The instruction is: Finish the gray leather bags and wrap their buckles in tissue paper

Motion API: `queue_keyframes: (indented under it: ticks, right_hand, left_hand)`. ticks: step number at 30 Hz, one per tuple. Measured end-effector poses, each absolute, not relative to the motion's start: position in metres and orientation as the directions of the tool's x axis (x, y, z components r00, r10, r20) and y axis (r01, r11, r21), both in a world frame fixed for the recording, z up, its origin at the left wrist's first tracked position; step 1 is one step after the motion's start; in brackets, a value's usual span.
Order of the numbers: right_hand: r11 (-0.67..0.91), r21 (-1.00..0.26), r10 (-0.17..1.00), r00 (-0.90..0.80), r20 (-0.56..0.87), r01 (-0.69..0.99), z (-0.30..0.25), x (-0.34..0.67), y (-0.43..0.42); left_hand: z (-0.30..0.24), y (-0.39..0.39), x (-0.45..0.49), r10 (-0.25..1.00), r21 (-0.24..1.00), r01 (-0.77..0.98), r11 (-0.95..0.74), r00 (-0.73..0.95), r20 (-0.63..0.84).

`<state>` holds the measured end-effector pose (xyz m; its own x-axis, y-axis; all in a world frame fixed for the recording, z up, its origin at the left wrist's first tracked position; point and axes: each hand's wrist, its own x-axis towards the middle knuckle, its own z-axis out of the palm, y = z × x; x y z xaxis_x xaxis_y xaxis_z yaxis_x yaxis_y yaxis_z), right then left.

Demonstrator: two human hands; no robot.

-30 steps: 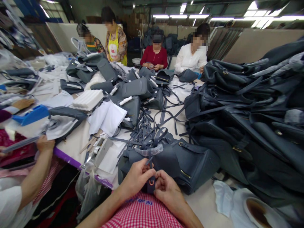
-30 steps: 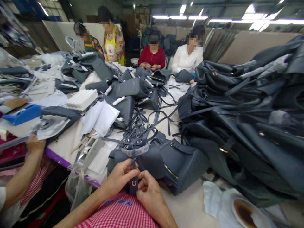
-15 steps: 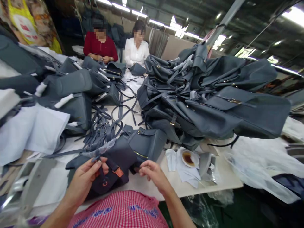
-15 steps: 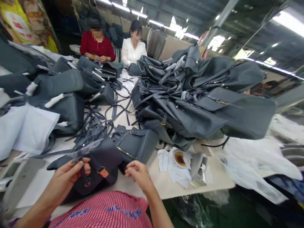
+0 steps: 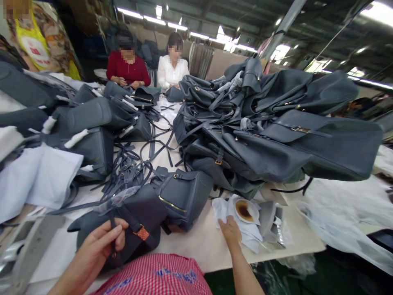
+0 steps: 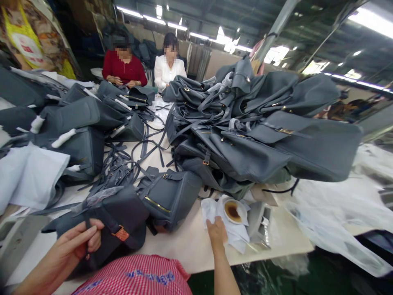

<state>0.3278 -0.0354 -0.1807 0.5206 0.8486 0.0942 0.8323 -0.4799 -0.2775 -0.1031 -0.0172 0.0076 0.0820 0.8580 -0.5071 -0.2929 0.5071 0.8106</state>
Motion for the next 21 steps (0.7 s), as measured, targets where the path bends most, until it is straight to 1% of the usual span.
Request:
queue_keyframes:
  ticks: [3, 6, 8, 12, 16, 18, 21]
  right_hand:
    - [-0.481, -0.352, 0.853, 0.521, 0.022, 0.803, -0.187, 0.333, -0.030]
    - [-0.485, -0.401, 0.850, 0.526, -0.009, 0.777, -0.188, 0.335, -0.033]
    - [-0.487, -0.410, 0.849, 0.528, -0.015, 0.771, -0.188, 0.332, -0.041]
    - [-0.468, -0.417, 0.870, 0.490, -0.060, 0.779, -0.196, 0.325, -0.058]
    - [-0.475, -0.437, 0.871, 0.481, -0.106, 0.764, -0.208, 0.322, -0.065]
    - [-0.484, -0.436, 0.862, 0.500, -0.087, 0.759, -0.209, 0.324, -0.065]
    - [-0.470, -0.434, 0.856, 0.517, -0.011, 0.768, -0.204, 0.327, -0.061]
  left_hand:
    - [0.008, -0.017, -0.094, 0.820, 0.761, -0.306, 0.572, 0.227, -0.526]
    - [0.007, -0.011, -0.085, 0.783, 0.763, -0.220, 0.608, 0.322, -0.531]
    - [0.007, -0.005, -0.080, 0.788, 0.782, -0.175, 0.598, 0.304, -0.535]
    - [0.009, 0.004, -0.078, 0.812, 0.799, -0.168, 0.578, 0.211, -0.544]
    - [0.008, 0.004, -0.082, 0.793, 0.778, -0.177, 0.602, 0.245, -0.558]
    - [0.007, 0.002, -0.084, 0.788, 0.774, -0.177, 0.608, 0.256, -0.560]
    - [0.004, 0.001, -0.085, 0.786, 0.774, -0.165, 0.612, 0.242, -0.569]
